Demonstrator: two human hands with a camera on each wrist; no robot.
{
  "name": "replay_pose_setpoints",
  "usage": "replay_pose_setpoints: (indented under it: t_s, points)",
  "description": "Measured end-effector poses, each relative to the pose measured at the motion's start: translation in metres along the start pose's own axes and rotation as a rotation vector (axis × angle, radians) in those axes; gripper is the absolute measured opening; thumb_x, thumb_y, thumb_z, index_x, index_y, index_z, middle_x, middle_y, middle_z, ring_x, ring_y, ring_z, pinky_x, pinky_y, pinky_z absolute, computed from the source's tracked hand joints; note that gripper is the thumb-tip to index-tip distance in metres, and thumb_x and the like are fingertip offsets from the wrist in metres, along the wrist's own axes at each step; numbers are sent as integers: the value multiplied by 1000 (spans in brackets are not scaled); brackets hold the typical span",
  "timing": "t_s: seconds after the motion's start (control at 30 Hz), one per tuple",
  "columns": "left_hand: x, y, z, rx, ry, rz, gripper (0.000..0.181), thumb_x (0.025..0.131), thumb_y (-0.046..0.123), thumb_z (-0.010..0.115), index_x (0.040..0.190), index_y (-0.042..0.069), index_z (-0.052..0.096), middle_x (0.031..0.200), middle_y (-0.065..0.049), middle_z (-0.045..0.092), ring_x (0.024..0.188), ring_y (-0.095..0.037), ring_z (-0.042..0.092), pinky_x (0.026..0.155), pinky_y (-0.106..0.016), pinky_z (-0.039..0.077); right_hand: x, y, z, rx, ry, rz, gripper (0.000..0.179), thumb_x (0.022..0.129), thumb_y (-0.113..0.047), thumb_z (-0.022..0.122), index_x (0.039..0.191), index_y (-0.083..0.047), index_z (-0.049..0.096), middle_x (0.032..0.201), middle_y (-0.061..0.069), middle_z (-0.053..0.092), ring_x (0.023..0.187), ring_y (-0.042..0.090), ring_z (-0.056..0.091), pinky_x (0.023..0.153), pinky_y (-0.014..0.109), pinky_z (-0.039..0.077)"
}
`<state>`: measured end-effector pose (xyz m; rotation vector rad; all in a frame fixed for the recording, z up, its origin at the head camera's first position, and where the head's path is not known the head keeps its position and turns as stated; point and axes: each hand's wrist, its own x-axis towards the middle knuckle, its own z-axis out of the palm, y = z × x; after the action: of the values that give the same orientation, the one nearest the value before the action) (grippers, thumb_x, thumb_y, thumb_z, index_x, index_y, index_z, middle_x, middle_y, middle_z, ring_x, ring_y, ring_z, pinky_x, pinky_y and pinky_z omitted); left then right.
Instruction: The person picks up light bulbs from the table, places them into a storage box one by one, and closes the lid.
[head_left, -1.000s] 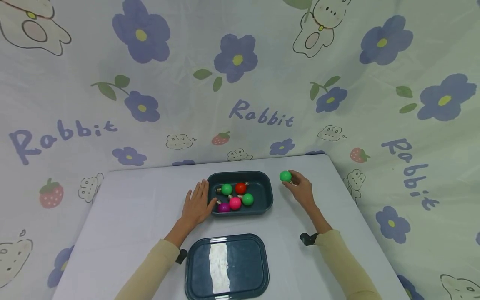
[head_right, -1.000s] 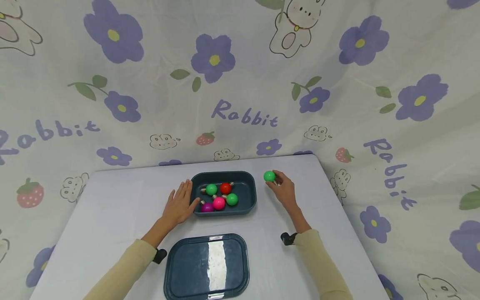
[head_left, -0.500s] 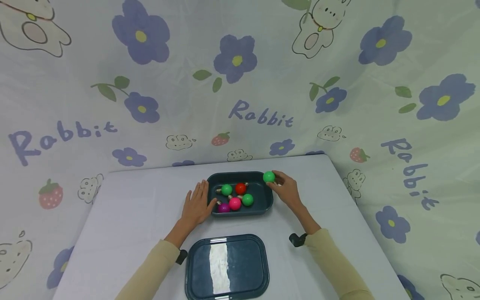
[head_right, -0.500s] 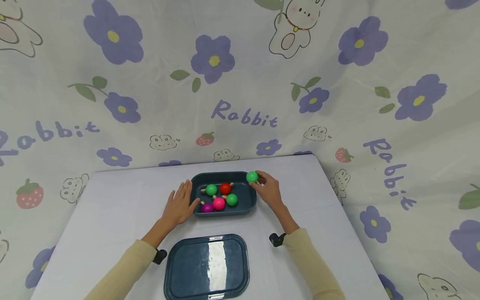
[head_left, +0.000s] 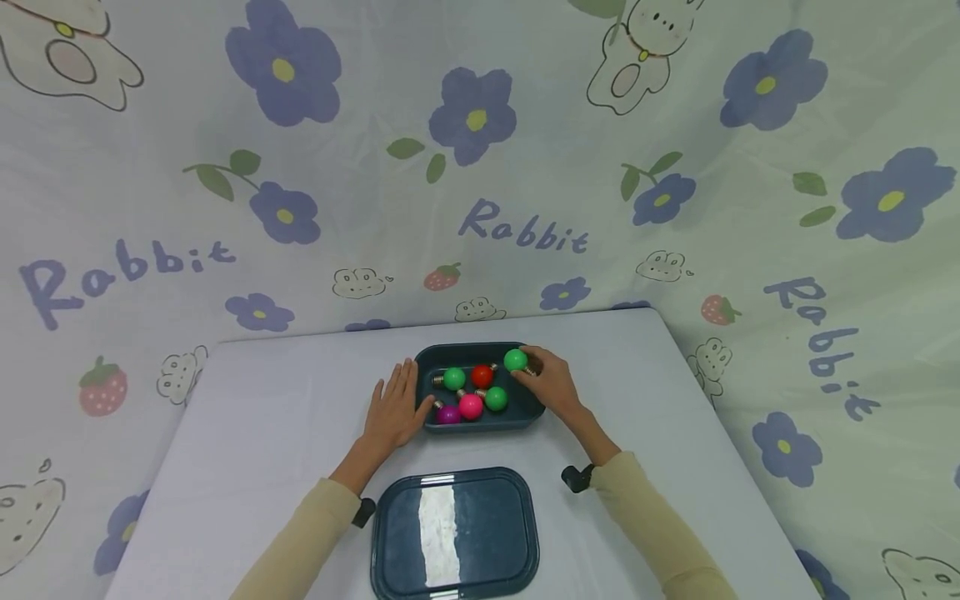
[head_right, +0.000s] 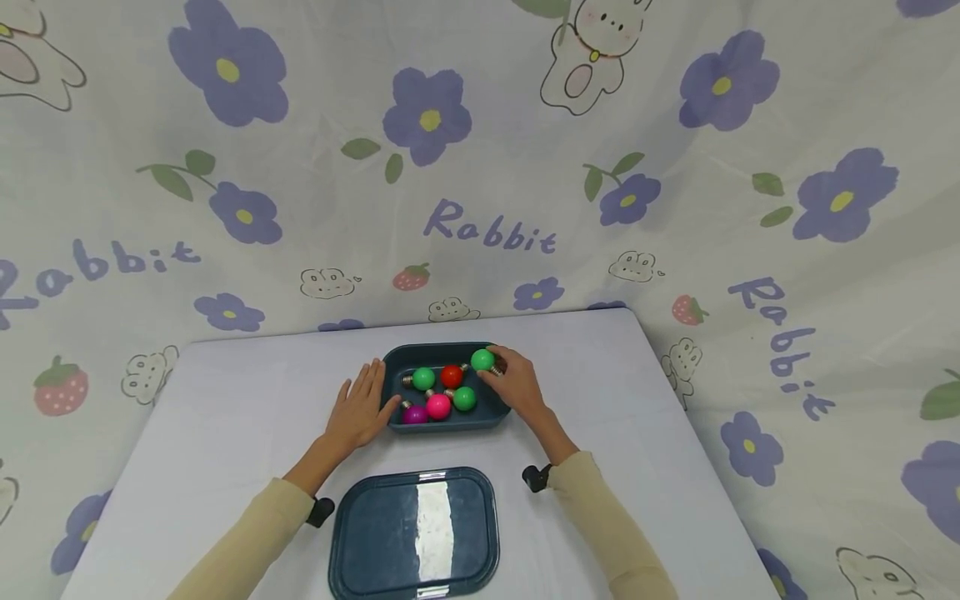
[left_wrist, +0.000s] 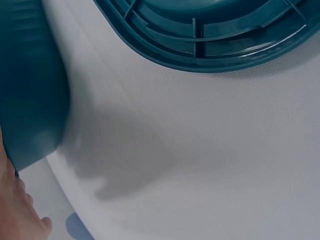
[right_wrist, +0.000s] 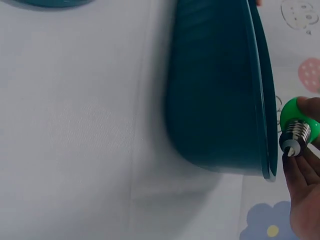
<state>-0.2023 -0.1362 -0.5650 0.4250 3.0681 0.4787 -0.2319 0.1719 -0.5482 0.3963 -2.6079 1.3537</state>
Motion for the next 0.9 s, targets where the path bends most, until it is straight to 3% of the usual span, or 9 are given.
replay_pose_setpoints:
  t_s: [0.2,0.53,0.9]
  points:
    - [1,2,-3,3,-27,-9,78,104,42,46,156,-7,15,162,-23,16,149,-39,15,115,-61,15,2,1,5,-42,-8,3,49,85,-17,81,128,1,64,117,17,67,99,27,69,87,38,55]
    - [2,2,-3,-1,-37,-12,79,104,42,47,156,-7,14,162,-23,15,149,-39,14,116,-61,13,2,-1,10,-139,-54,7,48,86,-17,81,126,2,65,104,13,70,87,23,64,81,39,55]
    - [2,2,-3,-7,-57,-18,79,104,44,45,157,-6,12,163,-22,13,150,-38,10,116,-60,11,5,-4,17,-274,-162,33,47,87,-17,79,126,4,64,124,18,65,107,29,63,92,42,52]
